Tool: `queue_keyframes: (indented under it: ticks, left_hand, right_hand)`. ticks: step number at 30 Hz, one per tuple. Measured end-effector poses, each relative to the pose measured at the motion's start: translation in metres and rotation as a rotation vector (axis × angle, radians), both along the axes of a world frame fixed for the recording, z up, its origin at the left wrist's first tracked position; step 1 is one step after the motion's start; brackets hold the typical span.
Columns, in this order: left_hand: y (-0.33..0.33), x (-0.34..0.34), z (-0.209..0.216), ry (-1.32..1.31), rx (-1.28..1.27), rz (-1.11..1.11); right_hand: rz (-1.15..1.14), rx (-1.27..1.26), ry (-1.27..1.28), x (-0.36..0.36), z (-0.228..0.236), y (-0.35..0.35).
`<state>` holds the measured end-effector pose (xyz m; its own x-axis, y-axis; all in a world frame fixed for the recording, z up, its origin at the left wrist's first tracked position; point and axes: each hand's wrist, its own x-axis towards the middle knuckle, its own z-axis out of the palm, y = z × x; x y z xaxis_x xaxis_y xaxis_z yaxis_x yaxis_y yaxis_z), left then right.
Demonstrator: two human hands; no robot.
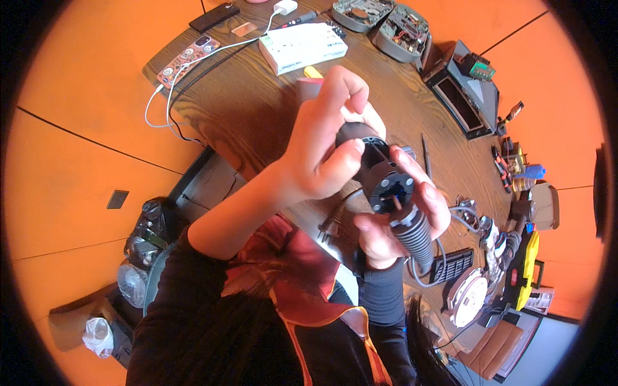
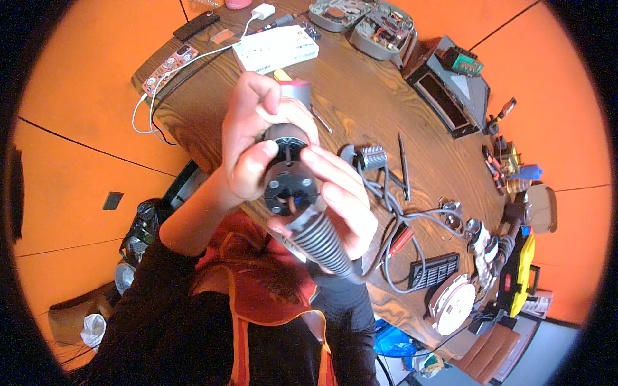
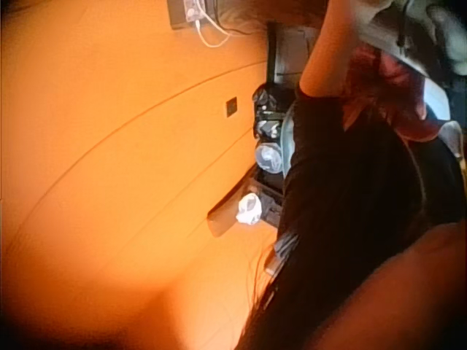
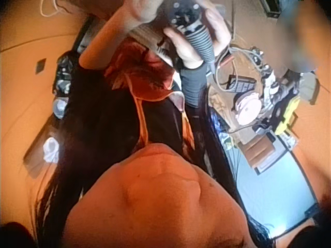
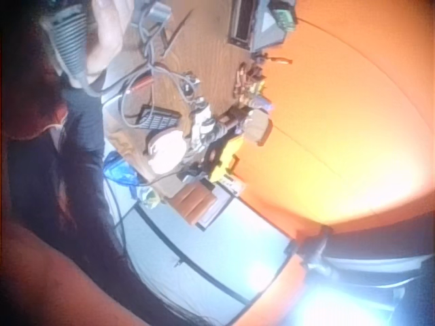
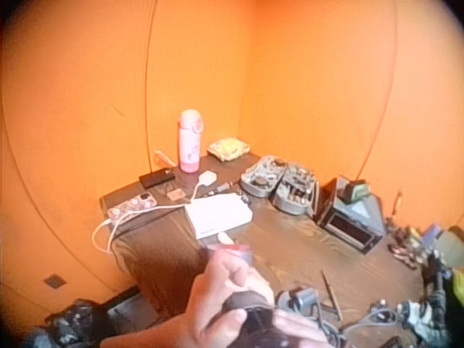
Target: The person assembles a hairdryer by attaching the handle to the main body, securing the power cord, and fastening the nozzle. They use a screwdriver to tighten screws and ensure all components are properly aligned.
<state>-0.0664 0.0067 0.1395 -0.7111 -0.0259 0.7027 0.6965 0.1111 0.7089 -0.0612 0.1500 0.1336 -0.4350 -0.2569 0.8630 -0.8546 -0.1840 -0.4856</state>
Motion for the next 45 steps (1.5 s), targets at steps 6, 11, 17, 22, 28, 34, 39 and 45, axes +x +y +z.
queue_keyframes:
  ticks: [6, 11, 17, 22, 28, 34, 39, 45]
  left_hand:
    - [0.018, -0.02, 0.009, -0.017, 0.472, -0.015]
    - [0.008, -0.042, 0.02, -0.254, 0.475, 0.091]
    - [0.004, -0.053, 0.018, -0.41, 0.601, -0.002]
    - [0.001, -0.052, 0.015, -0.357, 0.481, 0.013]
    - [-0.006, -0.046, 0.02, -0.362, 0.486, -0.14]
    - [-0.013, -0.041, 0.015, -0.342, 0.494, -0.164]
    - [-0.003, -0.043, 0.016, -0.364, 0.573, -0.156]
    - [0.018, -0.026, 0.015, -0.31, 0.523, 0.044]
  right_hand:
    - [-0.151, 0.016, 0.005, -0.025, 0.031, -0.009]
    - [0.019, -0.113, -0.327, -0.054, 0.044, -0.024]
    - [-0.078, -0.15, -0.321, -0.064, 0.023, -0.027]
    - [-0.179, 0.063, -0.15, -0.065, 0.001, -0.027]
    - [-0.292, 0.115, -0.021, -0.065, -0.007, -0.029]
    - [-0.263, 0.058, 0.052, -0.062, -0.007, -0.034]
    - [-0.234, 0.002, -0.152, -0.059, -0.006, -0.034]
    - [-0.142, -0.027, -0.347, -0.045, -0.002, -0.025]
